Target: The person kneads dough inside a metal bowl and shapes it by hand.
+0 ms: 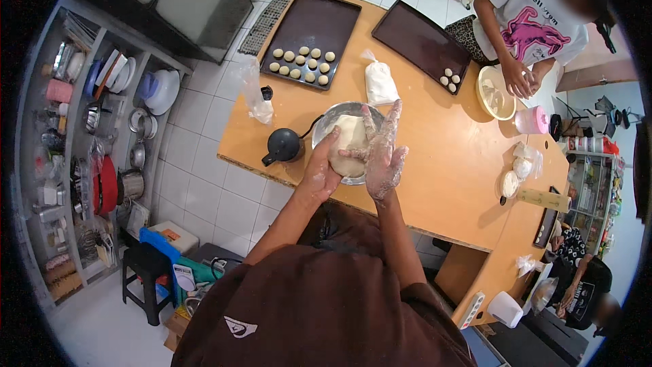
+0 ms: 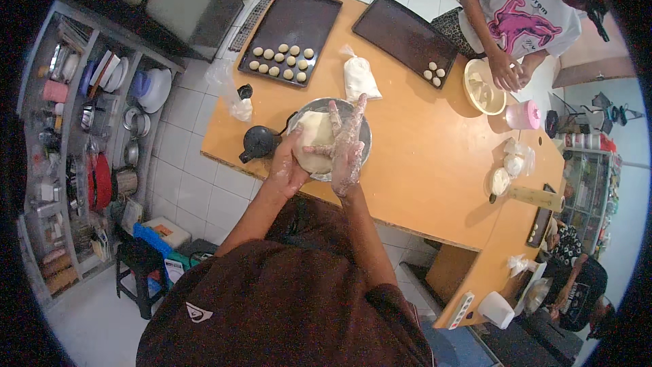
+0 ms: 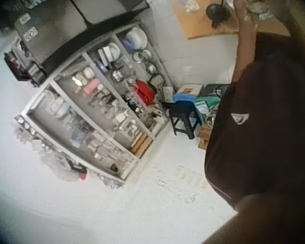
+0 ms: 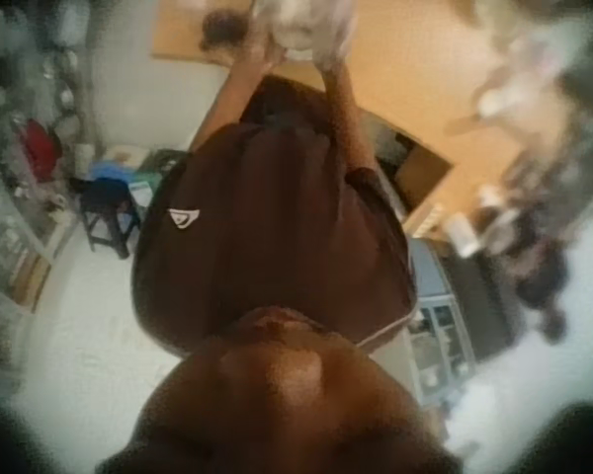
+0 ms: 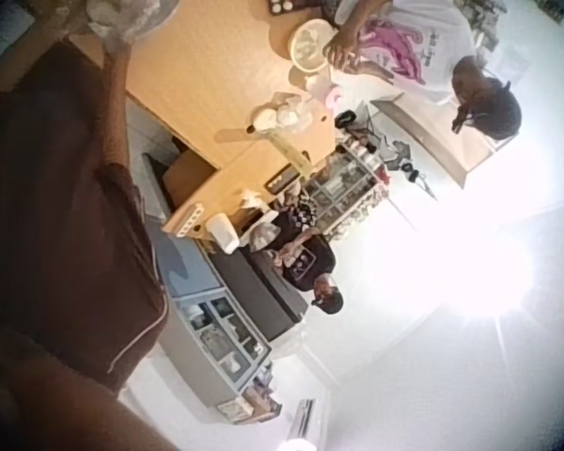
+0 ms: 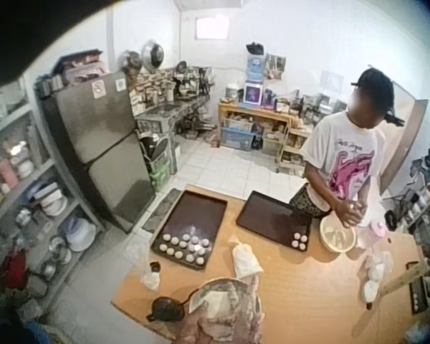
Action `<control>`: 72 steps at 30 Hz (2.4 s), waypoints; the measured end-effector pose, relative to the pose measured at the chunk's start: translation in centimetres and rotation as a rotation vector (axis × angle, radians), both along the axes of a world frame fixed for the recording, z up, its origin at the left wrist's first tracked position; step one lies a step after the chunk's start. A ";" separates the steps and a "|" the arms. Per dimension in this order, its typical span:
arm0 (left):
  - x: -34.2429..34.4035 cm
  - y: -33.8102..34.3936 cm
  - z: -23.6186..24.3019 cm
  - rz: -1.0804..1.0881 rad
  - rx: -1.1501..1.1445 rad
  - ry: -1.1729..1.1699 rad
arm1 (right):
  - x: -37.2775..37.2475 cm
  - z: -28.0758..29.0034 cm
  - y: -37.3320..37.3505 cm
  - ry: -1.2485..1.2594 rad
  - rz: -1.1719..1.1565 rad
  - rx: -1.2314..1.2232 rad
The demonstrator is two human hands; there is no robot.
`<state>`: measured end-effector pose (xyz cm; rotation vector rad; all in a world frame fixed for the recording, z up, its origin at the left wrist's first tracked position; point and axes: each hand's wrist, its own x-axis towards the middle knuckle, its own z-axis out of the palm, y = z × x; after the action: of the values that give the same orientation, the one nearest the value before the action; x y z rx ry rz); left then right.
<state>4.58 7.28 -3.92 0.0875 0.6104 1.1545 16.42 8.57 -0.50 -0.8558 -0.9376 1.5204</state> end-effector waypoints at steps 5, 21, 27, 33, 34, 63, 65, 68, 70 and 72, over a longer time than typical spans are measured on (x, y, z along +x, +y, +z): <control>-0.2 0.0 0.5 0.079 -0.040 -0.316 | 0.1 0.9 0.2 -0.006 -0.015 0.061; -3.2 0.0 0.2 -0.659 0.067 0.125 | 1.1 1.4 -0.1 -0.044 0.291 0.036; -2.3 0.9 1.5 -0.726 0.091 0.362 | 1.0 -0.1 0.7 -0.352 0.390 0.055; -0.8 0.1 0.2 -0.589 0.310 0.880 | 0.5 -2.2 1.1 -0.301 0.323 0.222; -0.6 -0.1 -1.2 -0.514 0.366 0.948 | 0.3 -2.2 1.0 -0.311 0.324 0.205; -4.4 1.9 -0.1 -0.239 0.182 0.135 | 8.1 5.7 3.6 0.356 0.397 -0.011; -3.7 1.5 1.9 -0.260 0.182 0.055 | 6.3 5.1 2.6 0.385 0.298 -0.029; -2.1 1.1 2.6 -0.300 0.237 -0.167 | 5.3 4.4 1.4 0.183 0.178 0.081; -1.6 0.9 3.5 -0.317 0.285 -0.306 | 4.5 4.8 0.6 -0.011 0.074 0.114; -1.3 1.1 4.9 -0.322 0.127 -0.344 | 3.4 5.8 0.1 -0.383 -0.080 0.154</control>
<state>3.32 8.33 0.99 0.0898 0.2073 0.8672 19.84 8.62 5.31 -1.0799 -1.2646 1.2180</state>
